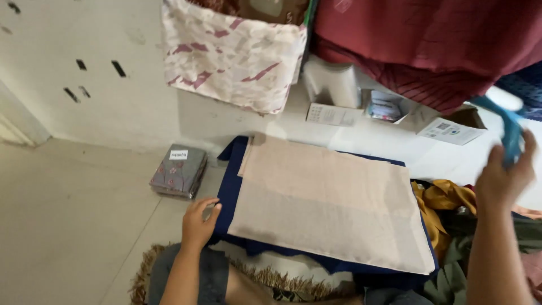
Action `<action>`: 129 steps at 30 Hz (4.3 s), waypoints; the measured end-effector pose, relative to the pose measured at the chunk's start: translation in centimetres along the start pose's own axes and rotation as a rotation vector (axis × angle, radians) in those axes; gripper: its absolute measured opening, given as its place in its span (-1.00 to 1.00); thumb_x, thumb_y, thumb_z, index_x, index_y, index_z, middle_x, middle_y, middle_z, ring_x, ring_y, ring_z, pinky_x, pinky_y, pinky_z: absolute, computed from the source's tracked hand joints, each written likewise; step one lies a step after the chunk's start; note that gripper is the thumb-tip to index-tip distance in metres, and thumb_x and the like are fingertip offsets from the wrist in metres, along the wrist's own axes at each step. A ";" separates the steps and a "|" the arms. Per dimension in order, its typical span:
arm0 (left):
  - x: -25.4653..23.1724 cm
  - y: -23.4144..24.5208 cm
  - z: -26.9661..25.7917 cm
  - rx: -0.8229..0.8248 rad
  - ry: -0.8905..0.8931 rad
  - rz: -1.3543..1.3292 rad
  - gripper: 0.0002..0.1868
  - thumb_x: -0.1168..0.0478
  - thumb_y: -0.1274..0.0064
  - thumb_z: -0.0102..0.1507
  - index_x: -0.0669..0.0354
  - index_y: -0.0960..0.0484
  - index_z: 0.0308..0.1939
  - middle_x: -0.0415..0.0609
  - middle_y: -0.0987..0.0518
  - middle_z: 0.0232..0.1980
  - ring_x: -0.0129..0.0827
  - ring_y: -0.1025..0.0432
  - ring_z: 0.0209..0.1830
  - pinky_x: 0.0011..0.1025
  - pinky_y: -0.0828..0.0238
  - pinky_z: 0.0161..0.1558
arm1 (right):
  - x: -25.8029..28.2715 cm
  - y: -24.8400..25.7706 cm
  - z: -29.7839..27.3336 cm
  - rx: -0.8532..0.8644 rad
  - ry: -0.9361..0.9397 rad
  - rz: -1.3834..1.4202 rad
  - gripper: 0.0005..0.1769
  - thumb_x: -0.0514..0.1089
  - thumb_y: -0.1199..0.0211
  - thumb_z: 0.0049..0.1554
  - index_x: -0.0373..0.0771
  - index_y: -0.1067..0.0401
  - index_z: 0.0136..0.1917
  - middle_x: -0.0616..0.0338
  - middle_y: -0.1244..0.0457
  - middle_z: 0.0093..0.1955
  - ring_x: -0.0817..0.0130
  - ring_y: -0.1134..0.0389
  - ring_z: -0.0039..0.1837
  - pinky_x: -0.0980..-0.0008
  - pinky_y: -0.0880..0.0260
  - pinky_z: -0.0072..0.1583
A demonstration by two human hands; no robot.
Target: Using a lint roller to remove lint from a hijab and then folding it neatly.
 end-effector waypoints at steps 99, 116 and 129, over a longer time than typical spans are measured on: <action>-4.4 -9.0 0.9 0.345 -0.010 0.587 -0.34 -0.15 0.17 0.30 -0.03 -0.33 0.45 -0.15 -0.28 0.56 -0.06 -0.07 0.60 0.14 0.10 0.47 | 24.7 -28.8 -15.2 0.665 -0.119 -0.081 -0.37 0.15 -0.04 0.29 -0.16 -0.19 0.52 -0.06 -0.38 -0.29 -0.04 -0.44 -0.27 0.05 -0.45 -0.21; -3.3 -9.9 0.7 0.357 0.003 0.680 -0.32 -0.20 0.24 0.28 -0.16 -0.32 0.47 -0.29 -0.23 0.60 -0.16 -0.07 0.62 0.09 0.04 0.49 | 12.8 -3.8 -32.6 0.514 -0.352 -0.006 -0.46 0.12 -0.31 0.02 0.18 -0.48 0.30 0.20 -0.51 -0.34 0.29 -0.55 -0.39 0.36 -0.50 -0.38; -1.7 -11.0 0.5 0.351 0.032 0.761 -0.30 -0.26 0.21 0.27 -0.31 -0.26 0.49 -0.46 -0.21 0.59 -0.31 -0.10 0.61 0.03 -0.01 0.50 | 15.5 -25.6 -13.9 0.613 -0.363 -0.109 -0.44 0.17 -0.01 0.27 0.02 -0.18 0.49 -0.10 -0.40 -0.12 -0.19 -0.44 -0.14 -0.12 -0.44 -0.11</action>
Point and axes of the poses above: each hand's wrist, its own z-axis towards the middle knuckle, its own y-axis out of the back of the hand, x = y × z, the point moved 1 cm from there along z, towards the middle knuckle
